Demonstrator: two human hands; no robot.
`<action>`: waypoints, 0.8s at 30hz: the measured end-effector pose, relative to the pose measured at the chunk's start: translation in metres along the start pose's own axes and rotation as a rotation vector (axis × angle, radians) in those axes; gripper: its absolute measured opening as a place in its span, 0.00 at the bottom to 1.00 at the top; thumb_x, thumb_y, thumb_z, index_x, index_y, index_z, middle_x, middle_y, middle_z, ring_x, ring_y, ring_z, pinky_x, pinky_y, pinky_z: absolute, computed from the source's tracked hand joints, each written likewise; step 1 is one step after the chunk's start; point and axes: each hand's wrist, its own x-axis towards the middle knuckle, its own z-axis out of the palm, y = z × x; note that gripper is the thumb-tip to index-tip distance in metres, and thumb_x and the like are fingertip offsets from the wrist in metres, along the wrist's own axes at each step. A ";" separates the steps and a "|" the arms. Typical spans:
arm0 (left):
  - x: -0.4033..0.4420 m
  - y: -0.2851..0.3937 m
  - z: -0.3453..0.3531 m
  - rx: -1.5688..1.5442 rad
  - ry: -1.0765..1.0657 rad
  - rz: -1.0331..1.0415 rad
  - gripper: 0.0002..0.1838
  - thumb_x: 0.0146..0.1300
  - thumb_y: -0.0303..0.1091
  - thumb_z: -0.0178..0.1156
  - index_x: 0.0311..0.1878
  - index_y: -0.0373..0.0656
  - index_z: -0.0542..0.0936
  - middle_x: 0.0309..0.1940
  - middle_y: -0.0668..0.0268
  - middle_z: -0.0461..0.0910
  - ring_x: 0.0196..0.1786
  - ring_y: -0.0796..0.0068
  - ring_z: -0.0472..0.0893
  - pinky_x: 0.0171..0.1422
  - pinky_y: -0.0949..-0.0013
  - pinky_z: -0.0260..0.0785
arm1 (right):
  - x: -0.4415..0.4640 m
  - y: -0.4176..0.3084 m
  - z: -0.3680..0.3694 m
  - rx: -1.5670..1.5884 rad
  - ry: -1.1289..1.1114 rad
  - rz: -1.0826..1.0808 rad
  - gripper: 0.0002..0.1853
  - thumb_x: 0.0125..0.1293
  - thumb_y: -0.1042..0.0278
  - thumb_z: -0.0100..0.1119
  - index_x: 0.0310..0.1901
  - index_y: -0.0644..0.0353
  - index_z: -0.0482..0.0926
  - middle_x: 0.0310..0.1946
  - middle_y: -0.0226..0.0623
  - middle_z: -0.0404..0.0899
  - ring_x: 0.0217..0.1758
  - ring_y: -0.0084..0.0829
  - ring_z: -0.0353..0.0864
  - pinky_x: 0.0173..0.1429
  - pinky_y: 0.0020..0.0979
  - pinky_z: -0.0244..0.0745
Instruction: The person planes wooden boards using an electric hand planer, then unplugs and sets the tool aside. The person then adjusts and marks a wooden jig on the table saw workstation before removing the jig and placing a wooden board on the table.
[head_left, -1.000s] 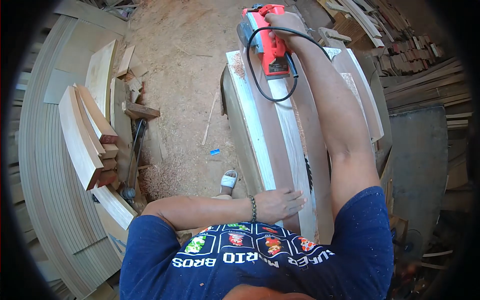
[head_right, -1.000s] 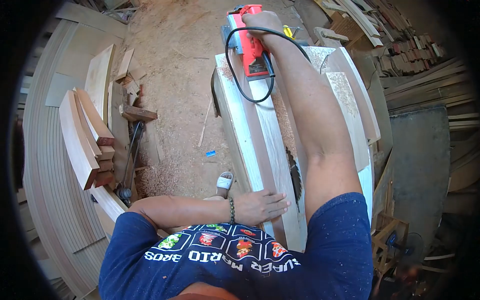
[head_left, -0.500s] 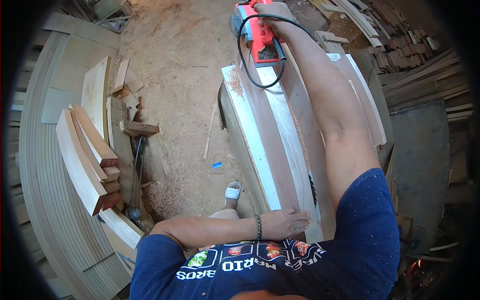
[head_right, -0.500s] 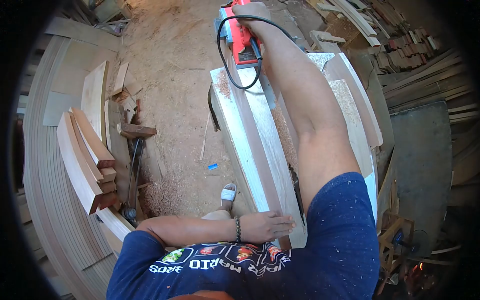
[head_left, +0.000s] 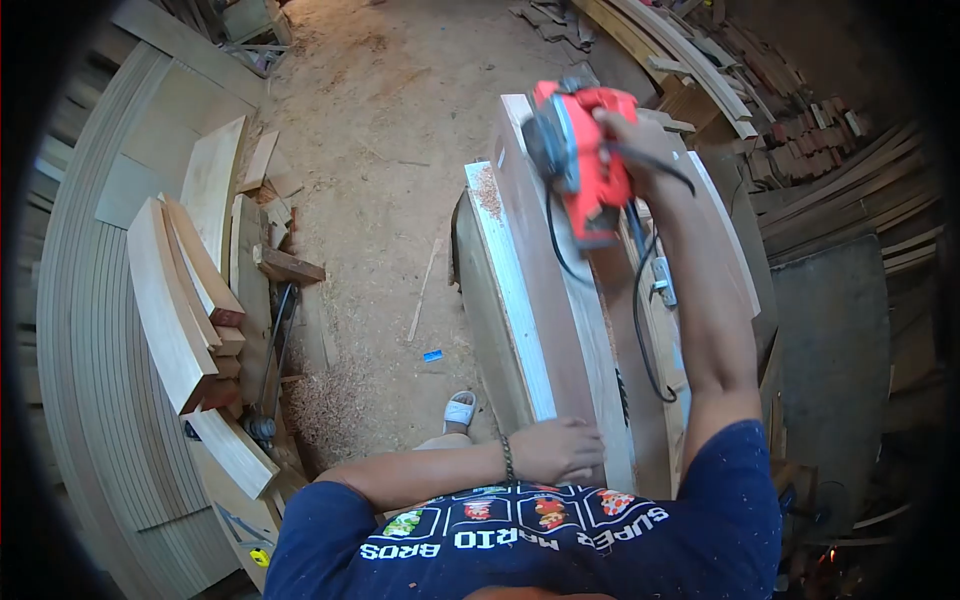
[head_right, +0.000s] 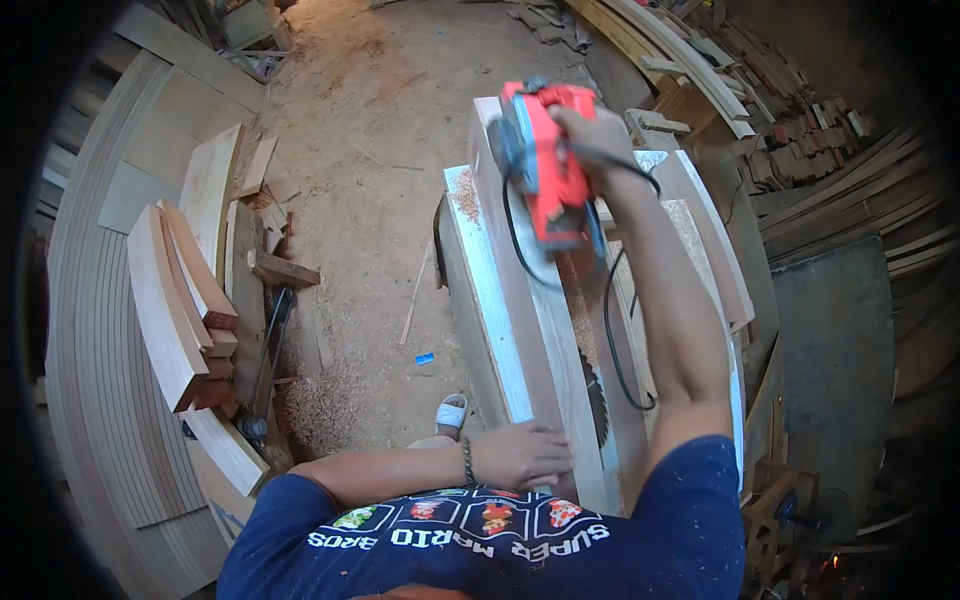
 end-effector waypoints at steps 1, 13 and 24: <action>-0.001 0.004 -0.014 -0.022 0.077 -0.124 0.22 0.65 0.44 0.60 0.58 0.44 0.75 0.47 0.62 0.80 0.53 0.66 0.79 0.50 0.63 0.70 | -0.027 0.002 -0.016 -0.038 -0.016 -0.013 0.16 0.64 0.54 0.64 0.35 0.61 0.78 0.24 0.30 0.75 0.22 0.21 0.74 0.24 0.26 0.72; 0.111 0.127 -0.015 -0.136 0.277 -0.344 0.18 0.63 0.48 0.62 0.32 0.40 0.79 0.22 0.56 0.78 0.26 0.57 0.80 0.31 0.60 0.71 | -0.351 0.003 -0.162 -0.108 -0.200 0.246 0.25 0.66 0.43 0.61 0.42 0.63 0.77 0.26 0.28 0.77 0.23 0.21 0.77 0.30 0.24 0.74; 0.268 0.203 -0.006 -0.887 0.414 -0.574 0.20 0.63 0.42 0.60 0.21 0.35 0.77 0.14 0.64 0.73 0.19 0.77 0.75 0.24 0.68 0.66 | -0.607 0.033 -0.224 -0.256 0.021 0.363 0.17 0.67 0.59 0.60 0.46 0.67 0.75 0.20 0.30 0.76 0.17 0.18 0.72 0.23 0.23 0.68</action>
